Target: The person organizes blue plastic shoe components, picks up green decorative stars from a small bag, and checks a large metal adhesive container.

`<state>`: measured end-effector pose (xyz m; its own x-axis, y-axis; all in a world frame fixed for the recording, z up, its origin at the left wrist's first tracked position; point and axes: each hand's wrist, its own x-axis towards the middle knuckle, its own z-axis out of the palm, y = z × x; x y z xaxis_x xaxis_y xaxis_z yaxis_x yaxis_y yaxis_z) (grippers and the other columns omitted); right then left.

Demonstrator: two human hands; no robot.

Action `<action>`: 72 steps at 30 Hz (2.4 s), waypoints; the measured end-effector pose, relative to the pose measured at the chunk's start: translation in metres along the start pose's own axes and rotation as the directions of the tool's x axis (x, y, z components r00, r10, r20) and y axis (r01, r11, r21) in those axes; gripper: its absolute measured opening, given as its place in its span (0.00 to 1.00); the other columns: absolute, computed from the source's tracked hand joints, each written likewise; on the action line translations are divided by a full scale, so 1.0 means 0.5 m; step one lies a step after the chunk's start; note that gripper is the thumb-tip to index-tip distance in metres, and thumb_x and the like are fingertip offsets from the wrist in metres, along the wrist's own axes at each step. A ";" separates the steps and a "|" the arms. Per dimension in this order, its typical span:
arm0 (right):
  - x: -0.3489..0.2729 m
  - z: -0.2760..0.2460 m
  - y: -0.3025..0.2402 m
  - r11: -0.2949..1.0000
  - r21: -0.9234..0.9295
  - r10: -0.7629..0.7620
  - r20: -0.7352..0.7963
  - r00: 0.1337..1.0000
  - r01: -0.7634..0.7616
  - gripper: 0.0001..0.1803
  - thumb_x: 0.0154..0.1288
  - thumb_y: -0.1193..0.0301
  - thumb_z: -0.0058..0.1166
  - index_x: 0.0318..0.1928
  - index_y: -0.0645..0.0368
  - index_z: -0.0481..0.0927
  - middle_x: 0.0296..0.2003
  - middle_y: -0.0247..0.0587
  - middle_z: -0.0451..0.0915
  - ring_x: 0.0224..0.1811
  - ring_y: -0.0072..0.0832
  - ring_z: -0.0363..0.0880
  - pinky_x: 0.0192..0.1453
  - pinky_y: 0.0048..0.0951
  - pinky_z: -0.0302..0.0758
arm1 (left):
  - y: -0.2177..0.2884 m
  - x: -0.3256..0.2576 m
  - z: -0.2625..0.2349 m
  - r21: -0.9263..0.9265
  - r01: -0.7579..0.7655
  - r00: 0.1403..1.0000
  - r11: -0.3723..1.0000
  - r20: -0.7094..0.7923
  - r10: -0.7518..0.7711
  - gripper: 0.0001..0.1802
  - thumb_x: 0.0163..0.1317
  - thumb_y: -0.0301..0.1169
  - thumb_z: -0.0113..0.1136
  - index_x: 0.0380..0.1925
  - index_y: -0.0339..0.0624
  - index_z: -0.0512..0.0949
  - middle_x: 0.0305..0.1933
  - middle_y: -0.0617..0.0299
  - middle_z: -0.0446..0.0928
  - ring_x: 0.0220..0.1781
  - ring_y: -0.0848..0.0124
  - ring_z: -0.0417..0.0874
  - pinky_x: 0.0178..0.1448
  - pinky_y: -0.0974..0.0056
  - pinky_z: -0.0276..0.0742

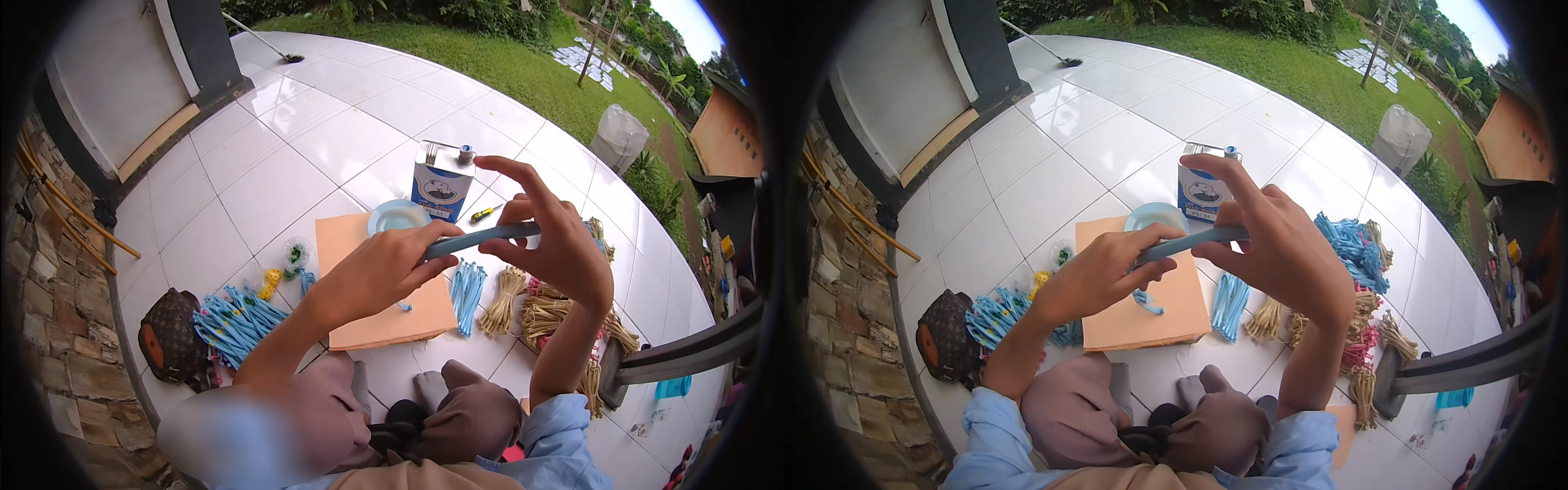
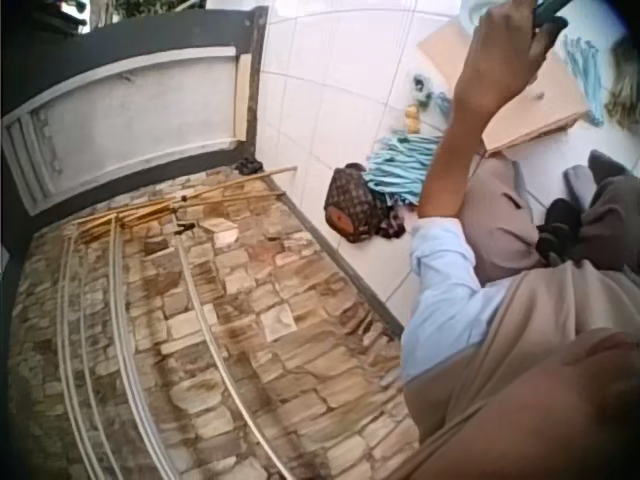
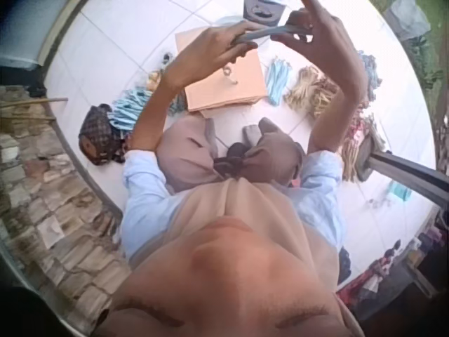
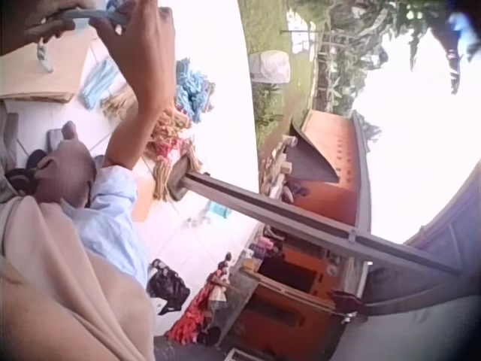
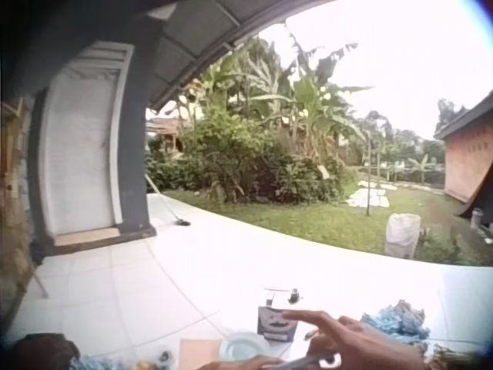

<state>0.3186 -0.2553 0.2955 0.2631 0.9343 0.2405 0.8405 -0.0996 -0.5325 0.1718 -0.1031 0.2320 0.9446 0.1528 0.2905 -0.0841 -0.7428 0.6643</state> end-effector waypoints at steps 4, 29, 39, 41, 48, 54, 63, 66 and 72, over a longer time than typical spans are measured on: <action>0.034 0.043 -0.013 0.872 -0.484 -0.361 -0.526 0.770 0.079 0.35 0.53 0.71 0.62 0.62 0.50 0.62 0.47 0.40 0.74 0.54 0.37 0.68 0.64 0.46 0.58 | -0.019 -0.010 0.007 -0.406 0.204 0.935 0.891 -0.188 -0.300 0.23 0.70 0.49 0.38 0.38 0.41 0.73 0.17 0.71 0.64 0.16 0.80 0.61 0.23 0.70 0.59; 0.000 0.265 -0.049 0.268 0.950 0.209 -0.219 0.953 0.160 0.23 0.73 0.64 0.35 0.63 0.63 0.60 0.55 0.47 0.71 0.58 0.32 0.70 0.61 0.31 0.66 | 0.006 -0.102 0.077 -0.406 0.162 0.811 0.899 -0.465 -0.356 0.11 0.70 0.34 0.41 0.43 0.38 0.61 0.24 0.50 0.75 0.23 0.57 0.78 0.28 0.57 0.68; 0.017 0.290 -0.059 0.344 0.933 0.410 -0.245 0.879 0.100 0.20 0.73 0.65 0.35 0.59 0.61 0.67 0.45 0.41 0.74 0.48 0.25 0.74 0.52 0.27 0.73 | -0.015 -0.075 0.135 -0.497 -0.083 0.790 0.864 -0.561 -0.247 0.16 0.71 0.39 0.37 0.50 0.39 0.57 0.51 0.54 0.61 0.50 0.68 0.68 0.51 0.64 0.67; 0.018 0.246 -0.045 0.304 0.945 0.440 -0.254 0.861 0.123 0.19 0.73 0.65 0.36 0.58 0.61 0.68 0.35 0.35 0.74 0.36 0.21 0.75 0.44 0.24 0.74 | 0.007 -0.073 0.120 -0.598 -0.113 0.797 0.793 -0.531 -0.287 0.16 0.71 0.39 0.37 0.51 0.39 0.57 0.51 0.54 0.61 0.52 0.69 0.67 0.54 0.63 0.66; 0.016 0.032 0.053 0.787 0.615 0.284 -0.296 0.912 -0.046 0.17 0.72 0.67 0.37 0.51 0.63 0.74 0.15 0.23 0.59 0.16 0.10 0.53 0.20 0.16 0.49 | -0.075 -0.095 0.006 -0.570 -0.354 0.445 0.741 -0.800 -0.403 0.15 0.70 0.38 0.41 0.50 0.42 0.61 0.48 0.59 0.63 0.53 0.70 0.66 0.60 0.59 0.63; 0.020 0.091 0.186 0.893 0.256 0.308 0.253 0.917 -0.371 0.09 0.64 0.68 0.54 0.40 0.59 0.75 0.15 0.22 0.66 0.17 0.11 0.57 0.20 0.17 0.53 | -0.168 -0.126 0.048 -0.464 -0.302 0.343 0.833 -0.868 -0.359 0.12 0.70 0.37 0.40 0.45 0.41 0.64 0.43 0.59 0.66 0.50 0.71 0.67 0.59 0.61 0.62; 0.087 0.268 0.334 0.929 -0.094 0.325 0.668 0.669 -0.358 0.21 0.54 0.56 0.63 0.37 0.60 0.75 0.22 0.40 0.79 0.22 0.25 0.79 0.27 0.26 0.73 | -0.235 -0.072 0.149 -0.144 0.055 0.982 0.988 -0.171 -0.080 0.15 0.53 0.31 0.64 0.37 0.41 0.71 0.45 0.59 0.72 0.50 0.65 0.74 0.53 0.61 0.71; 0.108 0.275 0.352 0.934 -0.113 0.313 0.715 0.625 -0.339 0.22 0.52 0.56 0.63 0.37 0.60 0.74 0.24 0.43 0.80 0.23 0.28 0.80 0.29 0.27 0.76 | -0.266 -0.069 0.188 0.044 0.044 0.993 0.998 -0.114 -0.039 0.16 0.51 0.30 0.64 0.38 0.42 0.70 0.43 0.63 0.71 0.44 0.65 0.78 0.41 0.62 0.77; 0.114 0.290 0.378 0.961 -0.061 0.210 0.796 0.567 -0.270 0.23 0.50 0.64 0.66 0.42 0.59 0.70 0.24 0.40 0.79 0.27 0.27 0.79 0.34 0.27 0.75 | -0.305 -0.081 0.202 0.018 0.097 0.993 0.995 -0.073 -0.095 0.14 0.52 0.23 0.60 0.41 0.43 0.77 0.35 0.62 0.74 0.39 0.64 0.78 0.41 0.62 0.77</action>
<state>0.4237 -0.1712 0.0908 -0.0517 0.7817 -0.6215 0.7656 -0.3685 -0.5273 0.1785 -0.0618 0.0497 0.9227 0.2699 0.2753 0.0133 -0.7360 0.6769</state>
